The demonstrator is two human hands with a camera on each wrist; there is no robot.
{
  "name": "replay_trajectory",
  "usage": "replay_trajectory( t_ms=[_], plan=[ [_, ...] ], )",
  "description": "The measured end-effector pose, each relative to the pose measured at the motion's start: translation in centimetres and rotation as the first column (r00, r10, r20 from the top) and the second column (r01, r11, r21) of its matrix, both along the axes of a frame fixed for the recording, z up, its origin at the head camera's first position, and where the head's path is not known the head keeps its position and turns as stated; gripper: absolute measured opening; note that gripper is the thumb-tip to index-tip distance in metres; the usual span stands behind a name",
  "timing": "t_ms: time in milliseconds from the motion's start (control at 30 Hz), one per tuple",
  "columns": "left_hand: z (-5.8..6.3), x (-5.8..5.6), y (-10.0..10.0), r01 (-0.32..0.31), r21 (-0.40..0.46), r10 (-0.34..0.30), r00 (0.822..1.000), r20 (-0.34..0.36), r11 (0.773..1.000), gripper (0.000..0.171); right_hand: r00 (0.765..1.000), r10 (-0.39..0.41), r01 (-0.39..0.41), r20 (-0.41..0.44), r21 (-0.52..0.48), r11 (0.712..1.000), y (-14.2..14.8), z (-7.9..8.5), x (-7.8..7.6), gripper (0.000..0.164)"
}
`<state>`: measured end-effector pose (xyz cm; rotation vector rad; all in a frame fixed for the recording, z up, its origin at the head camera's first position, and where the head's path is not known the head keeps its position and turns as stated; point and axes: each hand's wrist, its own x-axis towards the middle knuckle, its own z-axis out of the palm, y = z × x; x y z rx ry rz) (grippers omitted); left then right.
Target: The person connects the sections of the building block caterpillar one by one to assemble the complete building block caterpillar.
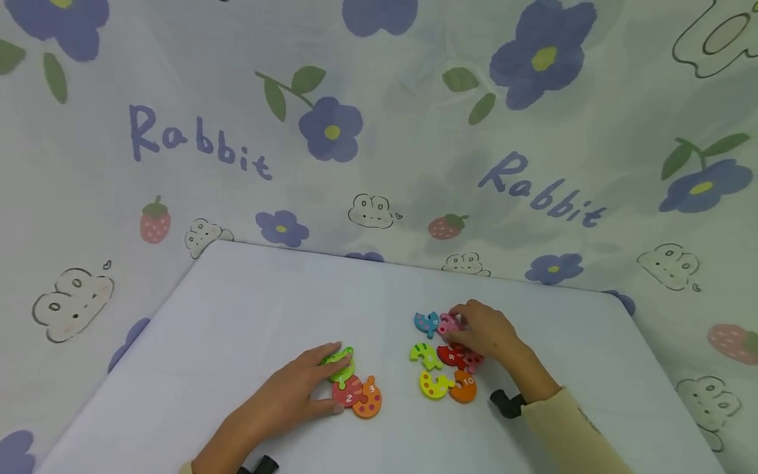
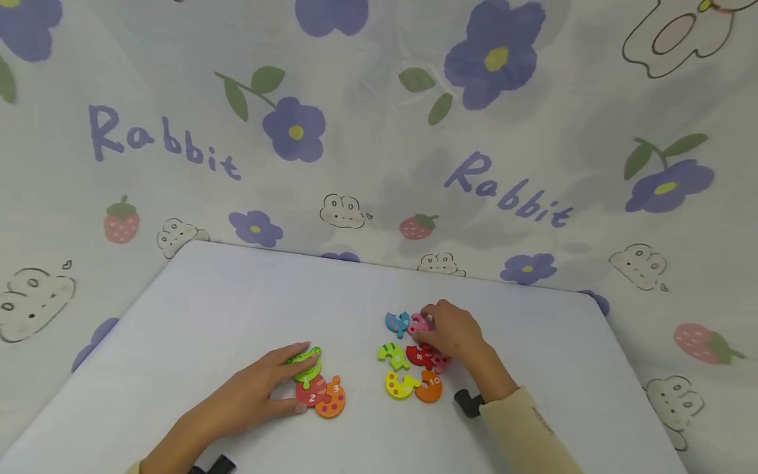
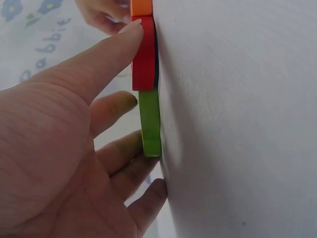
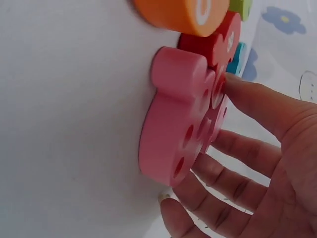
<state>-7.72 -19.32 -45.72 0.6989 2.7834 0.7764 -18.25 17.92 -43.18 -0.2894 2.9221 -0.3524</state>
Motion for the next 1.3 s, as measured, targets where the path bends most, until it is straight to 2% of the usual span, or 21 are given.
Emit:
replay_trajectory(
  t_ms=[167,267,433,533,700,800,900,967,1067,1200,1300],
  plan=[
    [0.1,0.0,-0.2,-0.001,0.015,0.0,1.0,0.02,1.0,0.075,0.999,-0.033,0.032,-0.01,-0.042,0.999,0.6,-0.3,-0.3,0.036],
    [0.1,-0.1,-0.2,0.001,0.015,-0.002,1.0,0.023,1.0,0.074,1.0,-0.021,0.019,-0.019,-0.069,0.997,0.9,-0.4,-0.3,0.028],
    [0.1,0.0,-0.3,-0.003,0.012,0.003,1.0,0.014,1.0,0.074,1.0,-0.005,0.005,-0.01,-0.058,0.998,0.3,-0.1,0.0,0.045],
    [0.1,0.1,-0.4,-0.004,0.015,0.004,1.0,0.007,1.0,0.074,1.0,0.001,-0.001,-0.01,0.002,1.0,-0.4,-0.1,0.3,0.056],
    [0.0,0.1,-0.4,-0.002,0.021,0.002,1.0,0.007,1.0,0.074,0.999,0.031,-0.029,-0.034,0.081,0.996,-1.4,-0.2,0.6,0.059],
    [0.0,0.0,-0.3,0.002,0.028,-0.003,1.0,0.021,1.0,0.074,0.999,0.007,-0.005,-0.046,0.047,0.999,-1.3,-0.1,1.1,0.059],
    [-0.1,-0.1,-0.2,0.003,0.026,-0.003,0.999,0.034,1.0,0.074,0.998,0.01,-0.012,-0.064,-0.034,0.999,-1.4,0.3,2.0,0.061],
    [0.0,-0.1,-0.2,0.0,0.025,-0.001,0.999,0.039,1.0,0.074,0.995,0.062,-0.068,-0.076,-0.08,0.994,-1.9,0.9,2.8,0.061],
    [0.1,-0.1,-0.4,-0.004,0.026,0.003,0.999,0.04,1.0,0.074,0.977,0.2,-0.207,-0.077,-0.102,0.973,-3.7,1.6,4.2,0.058],
    [0.1,-0.2,-0.5,0.002,0.039,-0.003,0.999,0.039,0.999,0.072,0.915,0.401,-0.404,-0.045,-0.089,0.911,-6.3,2.0,5.7,0.054],
    [0.0,-0.4,-0.4,0.011,0.041,-0.012,0.999,0.039,0.999,0.072,0.867,0.497,-0.498,-0.036,-0.073,0.864,-7.9,1.8,6.3,0.052]
  ],
)
